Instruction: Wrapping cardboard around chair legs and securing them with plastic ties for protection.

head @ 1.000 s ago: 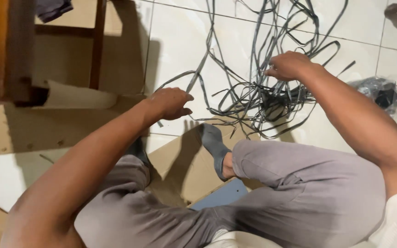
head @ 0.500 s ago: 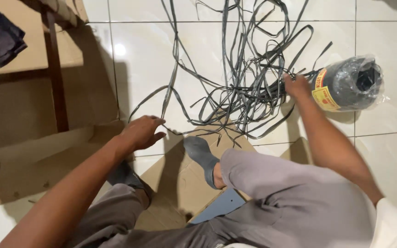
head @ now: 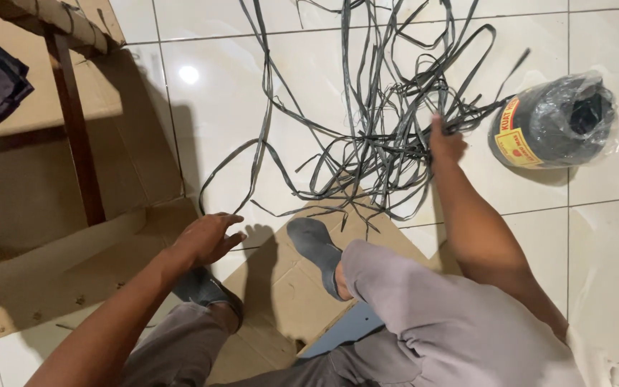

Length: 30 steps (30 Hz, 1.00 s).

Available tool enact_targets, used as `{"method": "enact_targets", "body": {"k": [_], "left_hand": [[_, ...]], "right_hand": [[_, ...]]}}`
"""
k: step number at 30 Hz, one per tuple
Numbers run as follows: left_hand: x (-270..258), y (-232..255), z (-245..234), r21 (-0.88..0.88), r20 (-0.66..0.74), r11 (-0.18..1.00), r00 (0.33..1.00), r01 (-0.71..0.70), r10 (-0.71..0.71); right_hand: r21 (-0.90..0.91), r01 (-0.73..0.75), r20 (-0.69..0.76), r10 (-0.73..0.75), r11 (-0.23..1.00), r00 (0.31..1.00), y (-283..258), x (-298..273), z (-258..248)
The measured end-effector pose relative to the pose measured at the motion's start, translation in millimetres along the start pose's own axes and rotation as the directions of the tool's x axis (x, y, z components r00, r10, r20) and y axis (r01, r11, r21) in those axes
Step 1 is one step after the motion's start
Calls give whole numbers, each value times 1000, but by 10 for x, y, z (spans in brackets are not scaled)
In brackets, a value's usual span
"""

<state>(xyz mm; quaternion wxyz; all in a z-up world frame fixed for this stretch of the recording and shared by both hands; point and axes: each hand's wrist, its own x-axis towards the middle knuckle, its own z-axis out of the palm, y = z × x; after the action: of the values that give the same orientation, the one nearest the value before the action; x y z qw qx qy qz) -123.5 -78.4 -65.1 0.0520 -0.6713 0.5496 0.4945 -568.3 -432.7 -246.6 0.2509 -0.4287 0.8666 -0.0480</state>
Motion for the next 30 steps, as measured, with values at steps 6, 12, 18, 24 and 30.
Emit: {"method": "enact_targets", "body": {"k": [6,12,18,24,30], "left_hand": [[44,-57,19,-14,-105,995,990,-94,92],[42,-157,92,-5,-130,990,981,-144,142],[-58,-179,141,-35,-122,997,991,-67,62],[-129,-272,155,-65,-142,994,987,-82,73],[-205,-288,168,-70,-155,996,987,-63,51]], "right_hand": [[147,343,165,-365,928,916,-223,-315,1003],[443,466,382,-631,766,675,-679,-890,1821],[661,65,556,-547,747,626,-1198,-1777,1298],[685,23,430,-430,729,794,-760,-1519,1046],[516,307,47,-384,800,922,-185,-816,1369]]}}
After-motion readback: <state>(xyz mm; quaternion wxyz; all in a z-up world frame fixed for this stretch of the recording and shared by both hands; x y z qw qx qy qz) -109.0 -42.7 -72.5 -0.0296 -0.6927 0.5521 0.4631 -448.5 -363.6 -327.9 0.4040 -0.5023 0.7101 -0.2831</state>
